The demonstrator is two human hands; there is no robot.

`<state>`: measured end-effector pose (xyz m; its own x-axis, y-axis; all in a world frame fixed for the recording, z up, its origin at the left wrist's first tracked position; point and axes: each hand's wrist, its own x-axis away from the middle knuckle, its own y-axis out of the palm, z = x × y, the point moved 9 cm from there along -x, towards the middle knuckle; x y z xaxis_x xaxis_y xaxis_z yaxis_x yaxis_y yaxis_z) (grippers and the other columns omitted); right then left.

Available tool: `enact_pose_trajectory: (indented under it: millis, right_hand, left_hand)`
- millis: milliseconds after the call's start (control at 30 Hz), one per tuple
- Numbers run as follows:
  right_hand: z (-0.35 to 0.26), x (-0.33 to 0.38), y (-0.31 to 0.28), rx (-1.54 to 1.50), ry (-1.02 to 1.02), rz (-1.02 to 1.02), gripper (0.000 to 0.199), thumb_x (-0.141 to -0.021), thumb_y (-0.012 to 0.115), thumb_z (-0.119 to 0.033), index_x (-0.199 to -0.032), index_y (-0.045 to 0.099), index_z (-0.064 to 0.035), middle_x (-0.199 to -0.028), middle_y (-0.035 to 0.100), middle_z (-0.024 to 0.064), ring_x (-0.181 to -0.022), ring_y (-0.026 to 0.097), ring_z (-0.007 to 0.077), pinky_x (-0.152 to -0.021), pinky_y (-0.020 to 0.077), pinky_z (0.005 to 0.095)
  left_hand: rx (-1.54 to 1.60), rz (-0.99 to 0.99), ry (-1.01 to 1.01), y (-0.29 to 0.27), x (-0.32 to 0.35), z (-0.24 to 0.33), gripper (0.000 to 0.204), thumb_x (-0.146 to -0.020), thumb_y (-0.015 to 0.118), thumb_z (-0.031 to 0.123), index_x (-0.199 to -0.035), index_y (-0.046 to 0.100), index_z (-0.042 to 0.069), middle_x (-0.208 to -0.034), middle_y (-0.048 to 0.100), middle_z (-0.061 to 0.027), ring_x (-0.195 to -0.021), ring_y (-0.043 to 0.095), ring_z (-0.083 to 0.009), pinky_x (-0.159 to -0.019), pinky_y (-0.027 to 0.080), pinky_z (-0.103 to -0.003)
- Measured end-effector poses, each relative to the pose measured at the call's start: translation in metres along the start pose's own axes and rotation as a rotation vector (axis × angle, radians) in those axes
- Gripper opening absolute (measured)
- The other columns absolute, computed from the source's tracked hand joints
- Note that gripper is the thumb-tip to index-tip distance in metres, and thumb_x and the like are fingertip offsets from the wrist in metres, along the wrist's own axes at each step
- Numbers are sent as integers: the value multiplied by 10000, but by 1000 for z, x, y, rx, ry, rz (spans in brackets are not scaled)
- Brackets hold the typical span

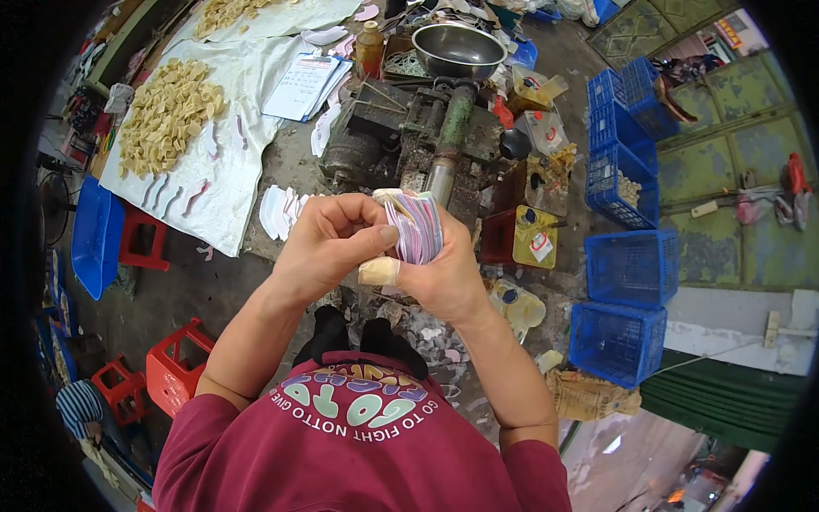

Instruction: The person wraps small, colorful, rectangular items using a cylindrical metal tool. They pick up a flat wrapper, place the item on it, and roll it around the metal cylinder to form a tight cylindrical shape. The wrapped items are then placed on a white cloth on the table. The person occasionally pours a liquid from a plastic container into a metal bowl.

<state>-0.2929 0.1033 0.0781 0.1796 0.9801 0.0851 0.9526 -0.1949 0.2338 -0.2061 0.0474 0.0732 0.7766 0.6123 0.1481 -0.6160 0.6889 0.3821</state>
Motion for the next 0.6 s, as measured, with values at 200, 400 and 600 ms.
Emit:
enact_pose_trajectory:
  millis: [200, 400, 600]
  right_hand:
    - [5, 1, -10, -290, 139, -115, 566, -738, 782, -142, -1231, 541, -1, -994, 646, 52, -833, 644, 131, -748, 545, 293]
    - [-7, 5, -118, -174, 22, 253, 533, -766, 713, -124, -1240, 524, 31, -1095, 632, 151, -791, 676, 173, -718, 567, 313]
    - [-15, 22, -83, -43, 190, -243, 585, -674, 762, -115, -1188, 566, 84, -1386, 446, 213, -836, 684, 193, -731, 542, 292]
  left_hand:
    - [76, -61, 75, 12, -6, -1, 92, -895, 626, 79, -866, 638, -8, -753, 639, -7, -643, 573, -35, -570, 456, -196]
    - [46, 85, 239, -17, -14, 1, 82, -898, 618, 69, -844, 630, 10, -723, 578, 37, -633, 490, -14, -569, 390, -181]
    - [-302, -73, 381, 13, -24, -6, 52, -841, 647, 28, -887, 641, 6, -739, 557, -17, -682, 513, -88, -606, 417, -262]
